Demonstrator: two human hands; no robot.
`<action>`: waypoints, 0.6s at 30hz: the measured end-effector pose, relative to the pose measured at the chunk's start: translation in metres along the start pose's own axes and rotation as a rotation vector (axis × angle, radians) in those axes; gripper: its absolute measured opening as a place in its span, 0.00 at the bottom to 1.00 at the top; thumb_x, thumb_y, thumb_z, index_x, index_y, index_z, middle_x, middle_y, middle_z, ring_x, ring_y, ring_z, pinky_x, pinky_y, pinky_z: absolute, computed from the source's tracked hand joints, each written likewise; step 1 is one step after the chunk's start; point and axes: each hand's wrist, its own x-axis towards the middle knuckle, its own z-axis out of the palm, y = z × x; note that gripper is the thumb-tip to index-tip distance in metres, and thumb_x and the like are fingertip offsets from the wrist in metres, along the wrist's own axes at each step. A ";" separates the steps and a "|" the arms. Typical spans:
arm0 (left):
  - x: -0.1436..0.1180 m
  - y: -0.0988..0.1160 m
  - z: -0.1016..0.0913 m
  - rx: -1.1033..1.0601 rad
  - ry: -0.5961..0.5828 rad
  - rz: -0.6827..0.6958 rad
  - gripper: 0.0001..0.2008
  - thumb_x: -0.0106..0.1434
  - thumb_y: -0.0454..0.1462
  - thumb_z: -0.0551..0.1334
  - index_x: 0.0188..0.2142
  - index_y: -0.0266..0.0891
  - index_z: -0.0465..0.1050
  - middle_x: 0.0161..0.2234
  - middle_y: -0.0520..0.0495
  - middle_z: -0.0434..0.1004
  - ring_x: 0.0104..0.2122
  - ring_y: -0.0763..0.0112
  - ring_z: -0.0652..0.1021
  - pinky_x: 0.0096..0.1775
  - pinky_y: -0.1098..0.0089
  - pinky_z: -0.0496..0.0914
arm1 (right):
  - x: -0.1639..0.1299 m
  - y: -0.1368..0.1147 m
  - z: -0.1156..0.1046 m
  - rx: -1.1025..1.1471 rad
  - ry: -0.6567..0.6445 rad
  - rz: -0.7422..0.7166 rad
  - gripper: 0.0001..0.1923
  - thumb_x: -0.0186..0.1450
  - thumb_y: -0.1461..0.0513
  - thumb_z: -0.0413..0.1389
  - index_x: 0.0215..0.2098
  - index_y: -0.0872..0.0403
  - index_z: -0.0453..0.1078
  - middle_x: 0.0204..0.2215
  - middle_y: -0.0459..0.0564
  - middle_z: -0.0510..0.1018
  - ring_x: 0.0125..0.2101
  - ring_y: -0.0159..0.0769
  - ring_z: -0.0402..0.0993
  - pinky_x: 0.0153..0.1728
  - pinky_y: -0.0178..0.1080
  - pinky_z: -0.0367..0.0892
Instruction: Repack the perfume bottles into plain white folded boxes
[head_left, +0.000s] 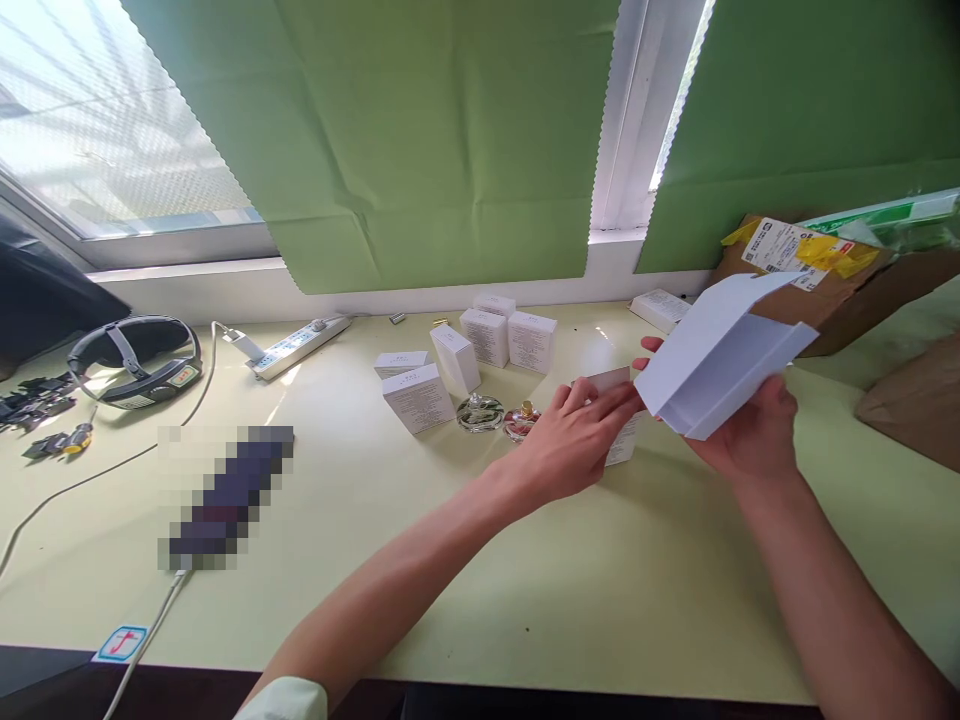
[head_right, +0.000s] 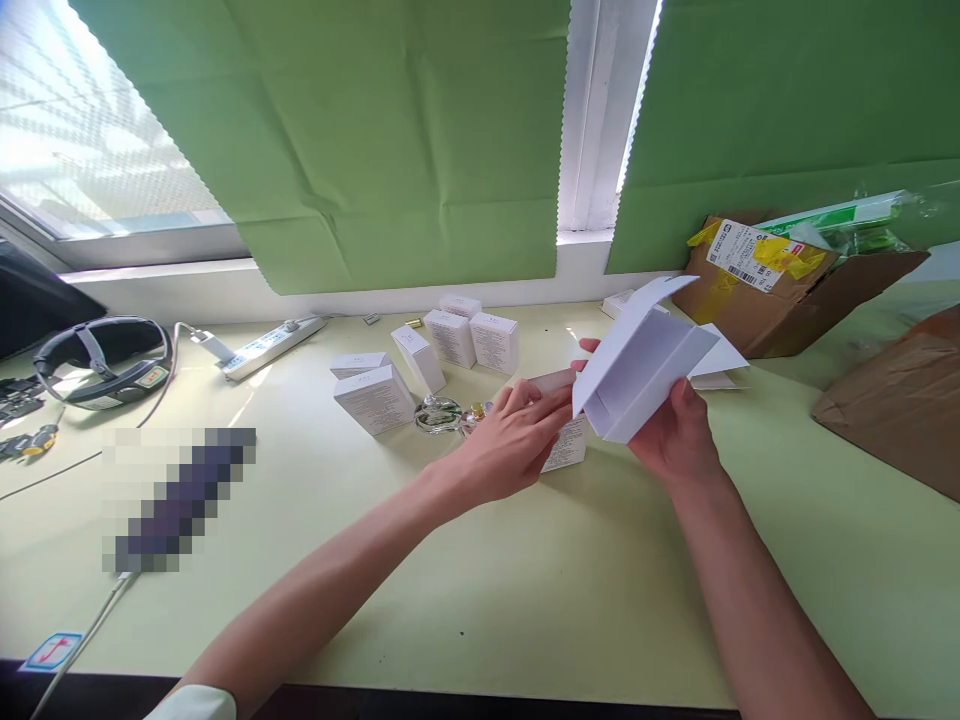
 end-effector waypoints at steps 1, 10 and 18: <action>0.000 0.000 0.000 -0.002 -0.002 0.003 0.34 0.63 0.28 0.54 0.67 0.44 0.51 0.68 0.50 0.58 0.53 0.55 0.64 0.55 0.56 0.62 | 0.000 0.002 0.001 -0.001 -0.010 -0.009 0.30 0.55 0.37 0.61 0.52 0.36 0.70 0.56 0.46 0.75 0.56 0.50 0.71 0.42 0.48 0.76; 0.004 -0.006 -0.003 -0.113 0.011 0.115 0.28 0.67 0.28 0.53 0.65 0.47 0.57 0.65 0.51 0.62 0.63 0.59 0.60 0.62 0.56 0.62 | 0.004 0.015 -0.003 -0.265 0.270 -0.282 0.18 0.63 0.51 0.62 0.50 0.43 0.70 0.51 0.48 0.76 0.52 0.43 0.72 0.53 0.47 0.70; 0.003 -0.012 -0.016 -0.329 0.048 0.046 0.15 0.72 0.35 0.53 0.54 0.47 0.70 0.53 0.44 0.70 0.57 0.62 0.68 0.54 0.59 0.71 | -0.001 0.031 -0.007 -0.550 0.308 -0.455 0.21 0.68 0.48 0.54 0.56 0.45 0.65 0.57 0.53 0.73 0.61 0.45 0.64 0.60 0.45 0.61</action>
